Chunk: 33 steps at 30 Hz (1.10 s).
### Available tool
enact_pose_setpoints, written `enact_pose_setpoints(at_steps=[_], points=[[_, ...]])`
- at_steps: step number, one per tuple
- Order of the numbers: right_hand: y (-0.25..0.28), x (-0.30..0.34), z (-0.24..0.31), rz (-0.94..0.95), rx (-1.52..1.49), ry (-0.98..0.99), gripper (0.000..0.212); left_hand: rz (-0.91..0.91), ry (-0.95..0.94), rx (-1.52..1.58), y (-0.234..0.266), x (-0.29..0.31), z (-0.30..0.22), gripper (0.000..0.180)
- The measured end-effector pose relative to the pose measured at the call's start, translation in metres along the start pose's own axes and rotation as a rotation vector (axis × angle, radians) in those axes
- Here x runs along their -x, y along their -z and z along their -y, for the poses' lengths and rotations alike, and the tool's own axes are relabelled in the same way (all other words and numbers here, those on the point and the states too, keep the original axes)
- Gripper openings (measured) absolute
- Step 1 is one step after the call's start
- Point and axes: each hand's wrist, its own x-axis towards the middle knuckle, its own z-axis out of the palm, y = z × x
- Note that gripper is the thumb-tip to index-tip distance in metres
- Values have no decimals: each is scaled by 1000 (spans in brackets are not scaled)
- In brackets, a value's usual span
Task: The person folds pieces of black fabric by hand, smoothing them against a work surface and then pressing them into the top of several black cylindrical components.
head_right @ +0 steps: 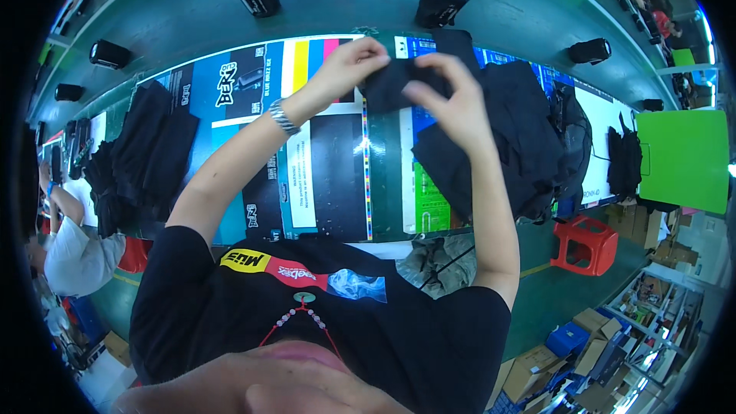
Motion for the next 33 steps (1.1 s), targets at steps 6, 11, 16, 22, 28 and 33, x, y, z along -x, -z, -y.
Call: enact_pose_setpoints(at_steps=[6,11,16,22,28,33], points=[[-84,16,15,11,-160,10,27,-190,234,554,39,61,-18,17],[-139,5,5,-125,-588,-212,15,-347,111,841,58,86,-8,58],[-151,10,23,-127,-218,-66,27,-339,35,408,50,103,4,54],[-148,11,19,-94,-125,19,30,-199,79,178,42,98,-2,17],[-134,11,17,-146,-337,-151,20,-285,62,615,48,96,13,8],[-131,15,9,-204,-264,-17,16,-322,67,535,33,95,7,7]])
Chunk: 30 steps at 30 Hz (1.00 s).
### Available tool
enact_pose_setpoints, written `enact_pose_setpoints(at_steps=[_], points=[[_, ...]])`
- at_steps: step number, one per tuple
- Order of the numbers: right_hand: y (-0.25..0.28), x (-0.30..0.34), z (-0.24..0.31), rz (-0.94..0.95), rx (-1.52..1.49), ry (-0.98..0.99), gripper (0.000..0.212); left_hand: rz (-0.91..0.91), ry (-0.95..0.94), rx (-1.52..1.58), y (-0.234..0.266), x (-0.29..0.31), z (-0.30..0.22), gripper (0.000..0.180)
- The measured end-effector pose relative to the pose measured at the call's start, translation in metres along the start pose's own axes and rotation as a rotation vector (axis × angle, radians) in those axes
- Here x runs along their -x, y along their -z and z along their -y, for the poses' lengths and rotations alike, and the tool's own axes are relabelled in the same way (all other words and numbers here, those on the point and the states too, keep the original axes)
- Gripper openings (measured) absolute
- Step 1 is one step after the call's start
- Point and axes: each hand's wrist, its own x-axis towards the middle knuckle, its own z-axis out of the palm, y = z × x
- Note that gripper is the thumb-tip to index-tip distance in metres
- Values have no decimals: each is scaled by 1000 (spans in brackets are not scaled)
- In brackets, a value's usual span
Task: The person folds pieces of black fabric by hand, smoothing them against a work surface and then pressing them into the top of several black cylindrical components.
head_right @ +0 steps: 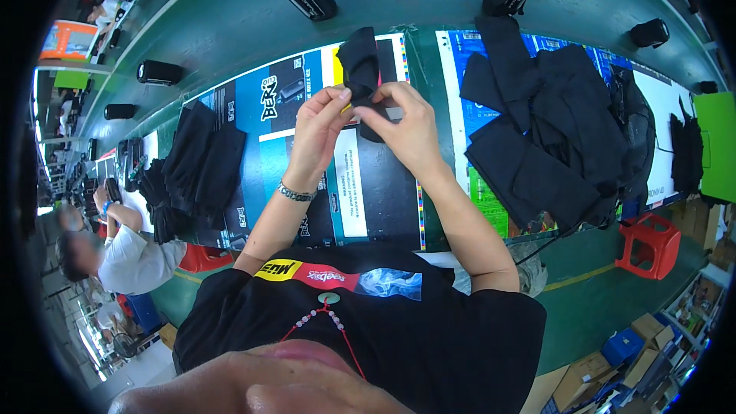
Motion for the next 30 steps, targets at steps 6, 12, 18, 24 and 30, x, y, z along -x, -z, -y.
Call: enact_pose_setpoints(at_steps=[6,12,18,24,30], points=[[4,-2,-10,-23,-239,-191,14,154,54,424,24,-13,21,9],[10,-6,-31,77,-905,-622,17,181,228,407,26,8,5,37],[10,3,-39,122,-842,-646,38,230,-265,-421,17,15,25,40],[-21,16,4,137,-480,-413,35,-301,-518,-460,18,23,10,37],[-23,19,8,299,-557,-379,29,-287,-962,-465,18,28,-14,24]])
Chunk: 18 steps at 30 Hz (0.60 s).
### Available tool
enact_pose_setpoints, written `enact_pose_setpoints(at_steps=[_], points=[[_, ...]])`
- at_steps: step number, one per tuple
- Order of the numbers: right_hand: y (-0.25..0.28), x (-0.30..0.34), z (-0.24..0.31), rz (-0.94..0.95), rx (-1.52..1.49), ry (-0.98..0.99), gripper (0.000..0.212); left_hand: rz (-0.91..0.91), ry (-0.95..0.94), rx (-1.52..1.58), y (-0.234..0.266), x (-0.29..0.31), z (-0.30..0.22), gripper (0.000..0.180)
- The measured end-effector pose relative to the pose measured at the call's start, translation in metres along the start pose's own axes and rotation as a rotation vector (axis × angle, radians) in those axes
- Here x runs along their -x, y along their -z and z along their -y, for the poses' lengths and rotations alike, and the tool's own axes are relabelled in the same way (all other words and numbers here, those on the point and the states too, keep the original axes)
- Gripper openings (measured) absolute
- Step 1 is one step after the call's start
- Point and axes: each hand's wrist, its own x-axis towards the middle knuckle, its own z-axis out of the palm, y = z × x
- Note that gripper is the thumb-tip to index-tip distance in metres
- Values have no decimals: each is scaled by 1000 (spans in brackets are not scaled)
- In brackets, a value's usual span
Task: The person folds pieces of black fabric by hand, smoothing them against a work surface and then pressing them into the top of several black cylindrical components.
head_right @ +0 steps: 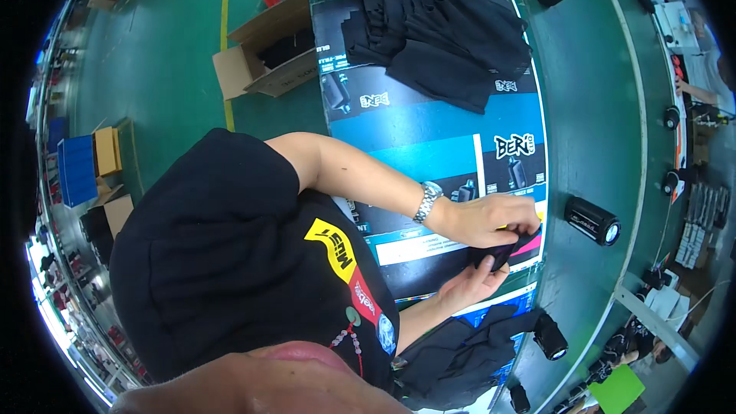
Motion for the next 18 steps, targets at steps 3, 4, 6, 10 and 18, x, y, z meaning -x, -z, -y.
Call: enact_pose_setpoints(at_steps=[3,4,6,10,18], points=[[5,-3,-6,-110,146,144,28,56,42,65,-3,4,1,19],[7,-6,-9,-167,280,225,25,98,171,173,-3,5,2,20],[5,-6,-2,-237,531,316,21,127,674,538,-1,10,13,24],[21,-14,4,-438,837,441,16,122,956,765,-9,10,21,28],[80,-22,-10,114,-897,-289,32,378,1119,853,-18,12,31,21]])
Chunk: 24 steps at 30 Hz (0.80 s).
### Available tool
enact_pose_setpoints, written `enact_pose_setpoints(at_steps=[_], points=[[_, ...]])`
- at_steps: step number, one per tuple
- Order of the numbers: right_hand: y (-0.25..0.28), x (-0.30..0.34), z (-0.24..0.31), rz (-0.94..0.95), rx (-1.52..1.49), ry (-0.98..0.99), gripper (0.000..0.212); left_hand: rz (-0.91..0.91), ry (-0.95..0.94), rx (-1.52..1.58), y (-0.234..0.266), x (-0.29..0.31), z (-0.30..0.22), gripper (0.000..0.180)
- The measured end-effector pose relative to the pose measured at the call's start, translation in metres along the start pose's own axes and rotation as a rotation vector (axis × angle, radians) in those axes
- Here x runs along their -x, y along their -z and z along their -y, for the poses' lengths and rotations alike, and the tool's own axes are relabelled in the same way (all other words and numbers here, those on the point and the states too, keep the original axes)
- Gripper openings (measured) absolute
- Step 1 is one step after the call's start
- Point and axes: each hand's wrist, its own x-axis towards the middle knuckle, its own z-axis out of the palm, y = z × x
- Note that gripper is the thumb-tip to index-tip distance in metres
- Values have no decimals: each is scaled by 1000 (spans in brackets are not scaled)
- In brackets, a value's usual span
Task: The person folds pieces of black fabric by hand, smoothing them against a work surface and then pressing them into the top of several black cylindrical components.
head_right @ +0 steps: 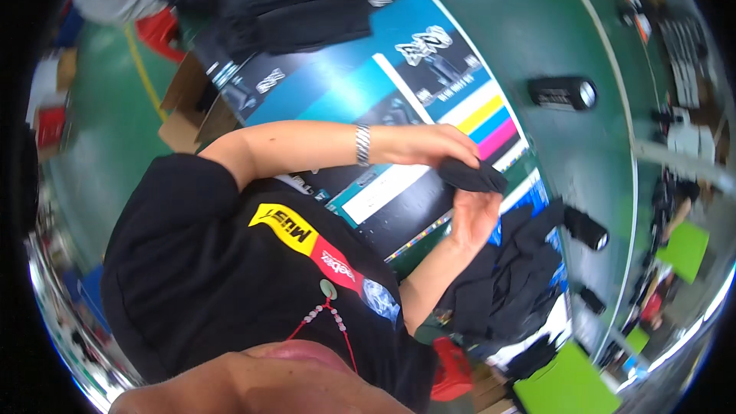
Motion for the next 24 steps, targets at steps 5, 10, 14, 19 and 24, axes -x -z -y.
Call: enact_pose_setpoints(at_steps=[5,10,14,19,24], points=[[-13,28,11,-218,306,-156,33,107,171,256,-8,15,-14,29],[-69,32,14,554,683,12,60,561,199,-42,-7,16,-19,30],[-97,46,23,436,788,-72,58,939,346,-381,-9,5,-46,36],[-111,35,37,333,961,-380,36,787,202,-552,-20,9,-58,27],[-109,46,34,341,736,-191,31,771,405,-789,-23,9,-73,23]])
